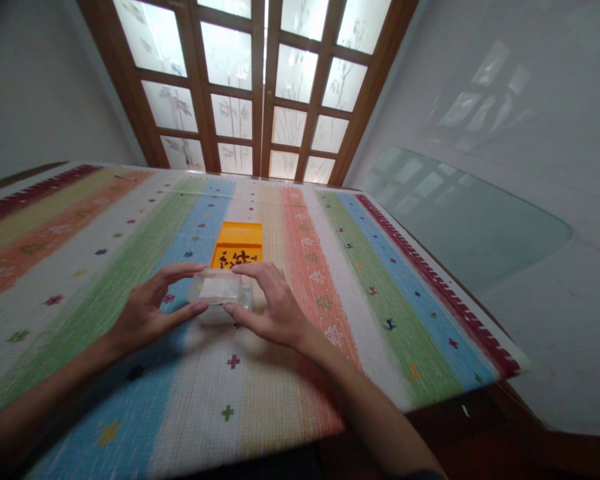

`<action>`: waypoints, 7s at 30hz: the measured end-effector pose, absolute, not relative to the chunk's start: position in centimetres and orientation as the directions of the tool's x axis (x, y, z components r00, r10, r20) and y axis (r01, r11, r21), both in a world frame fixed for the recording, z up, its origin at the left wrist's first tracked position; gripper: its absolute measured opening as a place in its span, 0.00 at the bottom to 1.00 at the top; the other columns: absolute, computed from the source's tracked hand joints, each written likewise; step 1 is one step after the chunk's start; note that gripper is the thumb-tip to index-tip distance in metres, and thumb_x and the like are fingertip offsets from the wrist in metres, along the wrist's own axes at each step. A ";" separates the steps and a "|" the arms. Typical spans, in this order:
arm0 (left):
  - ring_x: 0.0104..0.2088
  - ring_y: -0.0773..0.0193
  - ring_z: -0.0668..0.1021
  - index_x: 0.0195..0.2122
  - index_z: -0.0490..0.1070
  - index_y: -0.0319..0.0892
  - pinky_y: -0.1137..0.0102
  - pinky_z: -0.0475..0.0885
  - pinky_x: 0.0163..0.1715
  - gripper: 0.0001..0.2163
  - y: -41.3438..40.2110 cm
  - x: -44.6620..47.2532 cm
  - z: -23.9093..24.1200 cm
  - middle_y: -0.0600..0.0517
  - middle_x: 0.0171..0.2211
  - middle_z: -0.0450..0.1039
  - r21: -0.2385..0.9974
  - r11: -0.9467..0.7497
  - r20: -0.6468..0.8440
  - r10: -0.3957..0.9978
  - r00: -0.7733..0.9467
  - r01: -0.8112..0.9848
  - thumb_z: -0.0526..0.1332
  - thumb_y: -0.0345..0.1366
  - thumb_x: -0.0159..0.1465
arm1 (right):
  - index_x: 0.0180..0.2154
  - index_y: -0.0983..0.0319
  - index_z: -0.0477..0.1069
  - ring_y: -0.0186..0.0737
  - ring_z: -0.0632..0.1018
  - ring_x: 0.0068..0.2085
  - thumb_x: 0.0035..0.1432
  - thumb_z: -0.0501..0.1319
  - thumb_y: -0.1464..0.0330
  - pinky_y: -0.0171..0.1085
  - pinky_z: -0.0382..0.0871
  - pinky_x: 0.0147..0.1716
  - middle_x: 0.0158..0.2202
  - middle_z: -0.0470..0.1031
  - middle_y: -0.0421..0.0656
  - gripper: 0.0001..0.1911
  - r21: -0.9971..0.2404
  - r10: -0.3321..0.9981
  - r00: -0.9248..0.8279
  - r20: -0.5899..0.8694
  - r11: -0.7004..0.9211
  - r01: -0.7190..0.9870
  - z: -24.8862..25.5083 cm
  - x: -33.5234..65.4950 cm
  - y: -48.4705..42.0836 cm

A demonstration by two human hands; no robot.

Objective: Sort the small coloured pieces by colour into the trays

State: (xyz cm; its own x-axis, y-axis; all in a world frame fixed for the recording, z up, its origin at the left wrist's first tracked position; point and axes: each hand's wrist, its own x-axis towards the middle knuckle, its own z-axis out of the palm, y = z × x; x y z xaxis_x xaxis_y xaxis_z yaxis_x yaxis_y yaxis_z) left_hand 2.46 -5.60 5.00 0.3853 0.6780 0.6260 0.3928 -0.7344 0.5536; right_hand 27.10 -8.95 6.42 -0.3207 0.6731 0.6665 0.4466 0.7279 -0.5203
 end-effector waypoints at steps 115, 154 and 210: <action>0.60 0.46 0.73 0.62 0.63 0.39 0.46 0.67 0.60 0.23 -2.3 1.0 0.6 0.37 0.59 0.70 0.458 -0.620 0.377 0.785 0.492 0.638 0.54 0.46 0.69 | 0.49 0.56 0.67 0.52 0.73 0.50 0.66 0.54 0.62 0.54 0.66 0.53 0.48 0.72 0.49 0.11 -0.709 0.895 -0.084 0.439 0.402 0.580 2.6 29.3 -9.6; 0.51 0.48 0.82 0.60 0.61 0.42 0.43 0.71 0.58 0.32 -2.2 1.4 1.2 0.42 0.46 0.81 0.784 -0.429 0.354 0.903 0.244 0.450 0.69 0.47 0.58 | 0.47 0.54 0.55 0.47 0.82 0.44 0.47 0.65 0.70 0.48 0.80 0.38 0.54 0.75 0.49 0.28 -0.996 0.990 0.140 -0.027 -0.014 -0.093 2.0 27.4 -1.5; 0.61 0.44 0.70 0.70 0.50 0.53 0.48 0.70 0.59 0.51 -3.6 1.8 2.6 0.40 0.70 0.54 0.953 -0.286 0.236 0.904 0.357 0.096 0.76 0.40 0.48 | 0.60 0.53 0.59 0.48 0.82 0.45 0.48 0.74 0.61 0.43 0.81 0.39 0.50 0.78 0.46 0.41 -0.871 0.969 -0.246 -0.040 -0.155 -0.466 4.2 27.1 -4.9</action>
State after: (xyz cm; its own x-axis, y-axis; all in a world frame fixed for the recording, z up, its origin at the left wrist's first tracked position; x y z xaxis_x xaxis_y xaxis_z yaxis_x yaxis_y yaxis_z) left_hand 1.79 -3.59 2.63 0.3567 0.9040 0.2356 0.0958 -0.2863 0.9533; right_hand 27.08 -4.90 4.23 -0.2457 0.9685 -0.0402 -0.4664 -0.1545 -0.8710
